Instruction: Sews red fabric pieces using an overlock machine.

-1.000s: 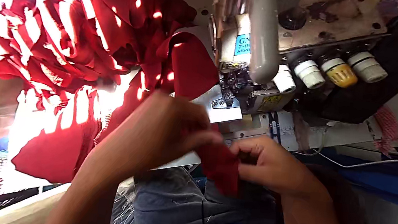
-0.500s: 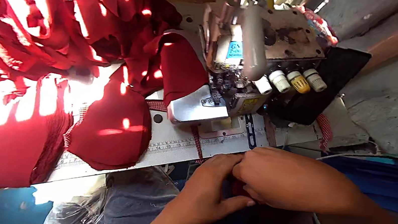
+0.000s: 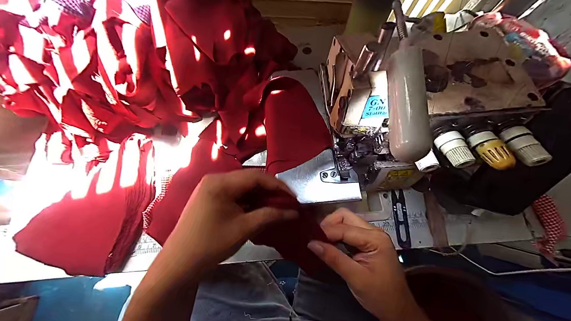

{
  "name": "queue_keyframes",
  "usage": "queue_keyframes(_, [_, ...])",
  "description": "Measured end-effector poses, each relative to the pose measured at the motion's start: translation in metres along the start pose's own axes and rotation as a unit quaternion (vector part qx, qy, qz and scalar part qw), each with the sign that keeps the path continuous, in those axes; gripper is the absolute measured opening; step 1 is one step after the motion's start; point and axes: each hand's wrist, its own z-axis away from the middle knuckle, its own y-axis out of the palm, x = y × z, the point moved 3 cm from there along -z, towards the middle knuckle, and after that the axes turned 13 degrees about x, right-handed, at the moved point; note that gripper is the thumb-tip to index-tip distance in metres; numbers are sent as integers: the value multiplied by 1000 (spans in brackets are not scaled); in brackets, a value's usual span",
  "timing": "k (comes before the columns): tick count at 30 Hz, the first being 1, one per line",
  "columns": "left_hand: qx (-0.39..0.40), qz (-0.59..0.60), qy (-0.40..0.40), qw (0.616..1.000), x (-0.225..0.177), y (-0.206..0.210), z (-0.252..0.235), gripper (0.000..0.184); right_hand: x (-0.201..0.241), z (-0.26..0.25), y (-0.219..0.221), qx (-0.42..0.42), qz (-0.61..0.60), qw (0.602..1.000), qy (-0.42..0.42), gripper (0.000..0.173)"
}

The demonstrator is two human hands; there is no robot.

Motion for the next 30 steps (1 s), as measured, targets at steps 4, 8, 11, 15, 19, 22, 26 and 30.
queue_keyframes(4, [56, -80, -84, 992, -6, -9, -40, 37, -20, -1, 2, -97, -17, 995, 33, 9])
queue_keyframes(8, [59, -178, -103, 977, -11, -4, -47, 31, -30, 5, 0, -115, -51, 991, 37, 12])
queue_keyframes(11, [63, -193, -77, 976, -11, -1, -46, 24, -33, 10, 1, -132, -77, 988, 31, 13])
queue_keyframes(15, [66, -225, -56, 971, -14, 1, -43, 37, -34, 15, 0, -130, -78, 988, 23, 14])
queue_keyframes(19, [63, -234, -60, 968, -18, 1, -41, 29, -33, 15, -2, -112, -71, 991, 9, 13])
queue_keyframes(22, [75, -213, -52, 973, -20, 4, -41, 18, -29, 9, -1, -101, -93, 990, 21, 19])
queue_keyframes(26, [87, -188, -42, 977, -21, 1, -44, 13, -28, 8, -3, -119, -64, 991, 23, 12])
queue_keyframes(30, [110, -162, -42, 980, -21, -2, -45, 4, -28, 10, -7, -132, -41, 990, 18, 11])
